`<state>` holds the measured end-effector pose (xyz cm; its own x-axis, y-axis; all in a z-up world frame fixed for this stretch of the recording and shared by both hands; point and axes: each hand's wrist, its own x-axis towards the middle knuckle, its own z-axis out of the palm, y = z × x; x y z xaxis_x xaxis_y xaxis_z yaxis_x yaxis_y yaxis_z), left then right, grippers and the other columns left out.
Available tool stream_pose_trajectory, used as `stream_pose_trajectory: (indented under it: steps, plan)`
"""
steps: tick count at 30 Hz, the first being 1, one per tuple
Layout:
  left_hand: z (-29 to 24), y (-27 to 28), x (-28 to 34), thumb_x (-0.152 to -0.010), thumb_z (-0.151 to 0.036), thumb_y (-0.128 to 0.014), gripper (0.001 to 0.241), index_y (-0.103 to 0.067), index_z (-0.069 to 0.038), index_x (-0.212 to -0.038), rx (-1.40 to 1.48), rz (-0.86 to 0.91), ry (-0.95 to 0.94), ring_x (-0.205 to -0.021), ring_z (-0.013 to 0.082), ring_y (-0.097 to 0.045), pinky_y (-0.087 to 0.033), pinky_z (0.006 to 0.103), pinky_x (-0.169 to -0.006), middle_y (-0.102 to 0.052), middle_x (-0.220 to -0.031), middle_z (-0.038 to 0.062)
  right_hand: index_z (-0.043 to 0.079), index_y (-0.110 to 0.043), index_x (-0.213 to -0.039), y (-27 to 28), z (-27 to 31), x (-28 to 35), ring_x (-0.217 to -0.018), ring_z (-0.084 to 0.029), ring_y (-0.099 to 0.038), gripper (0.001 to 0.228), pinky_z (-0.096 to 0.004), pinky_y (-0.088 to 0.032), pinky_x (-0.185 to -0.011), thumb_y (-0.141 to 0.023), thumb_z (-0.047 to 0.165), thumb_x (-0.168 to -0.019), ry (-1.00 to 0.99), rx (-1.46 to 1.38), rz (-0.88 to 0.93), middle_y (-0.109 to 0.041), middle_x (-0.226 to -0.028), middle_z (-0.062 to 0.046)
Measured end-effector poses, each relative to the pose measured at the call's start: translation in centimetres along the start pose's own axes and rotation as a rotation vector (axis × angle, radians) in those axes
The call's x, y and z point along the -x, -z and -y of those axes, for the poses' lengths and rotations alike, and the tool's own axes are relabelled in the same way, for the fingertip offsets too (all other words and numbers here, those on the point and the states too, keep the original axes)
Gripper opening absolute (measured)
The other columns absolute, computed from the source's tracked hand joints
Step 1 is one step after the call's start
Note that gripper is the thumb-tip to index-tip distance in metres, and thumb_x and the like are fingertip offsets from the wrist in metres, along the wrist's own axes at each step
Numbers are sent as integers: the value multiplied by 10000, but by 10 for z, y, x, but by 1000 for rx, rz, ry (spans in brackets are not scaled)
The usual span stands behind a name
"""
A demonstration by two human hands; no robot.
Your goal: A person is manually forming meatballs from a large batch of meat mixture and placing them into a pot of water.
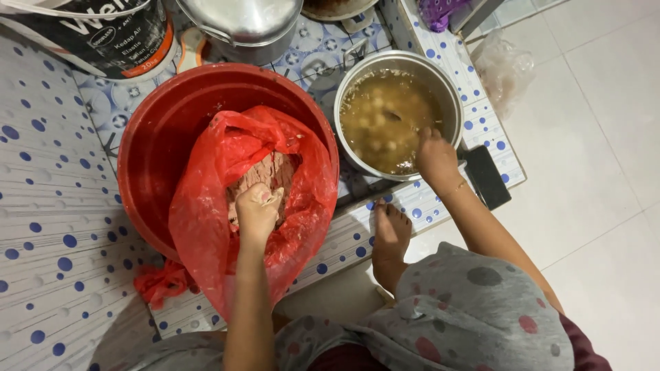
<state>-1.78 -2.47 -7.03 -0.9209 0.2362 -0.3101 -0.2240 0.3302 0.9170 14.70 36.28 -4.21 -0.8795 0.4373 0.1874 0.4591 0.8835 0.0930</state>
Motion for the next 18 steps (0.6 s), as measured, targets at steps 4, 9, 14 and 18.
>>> stream_pose_trajectory:
  steps: [4, 9, 14, 18]
  plan:
    - [-6, 6, -2, -877, -87, -747, 318, -524, -92, -650, 89, 27, 38, -358, 130, -480, -353, 231, -338, -484, -436, 62, 29, -636, -1166, -21, -9, 5, -821, -433, -756, 246, -521, -600, -675, -545, 45, -938, -133, -171, 240, -690, -952, -197]
    - [-10, 9, 2, -882, -51, -755, 341, -513, -70, -644, 130, 23, 28, -347, 128, -473, -361, 229, -320, -472, -443, 57, 30, -740, -1168, -42, -28, -2, -921, -423, -746, 254, -481, -584, -745, -606, 114, -969, -274, -489, 289, -737, -955, -220]
    - [-21, 8, 12, -869, -47, -776, 333, -518, -80, -661, 160, 11, 13, -342, 119, -459, -366, 247, -294, -435, -475, 24, -65, -732, -1145, 27, -10, -8, -935, -483, -724, 278, -534, -576, -777, -533, 70, -1005, -264, -505, 301, -730, -959, -306]
    - [-42, 9, 28, -864, -26, -778, 332, -514, -63, -665, 220, 0, -9, -355, 107, -443, -373, 246, -297, -420, -484, 27, -90, -701, -1222, 65, 3, -12, -964, -497, -712, 313, -559, -562, -811, -521, 59, -1014, -240, -538, 278, -720, -1001, -329]
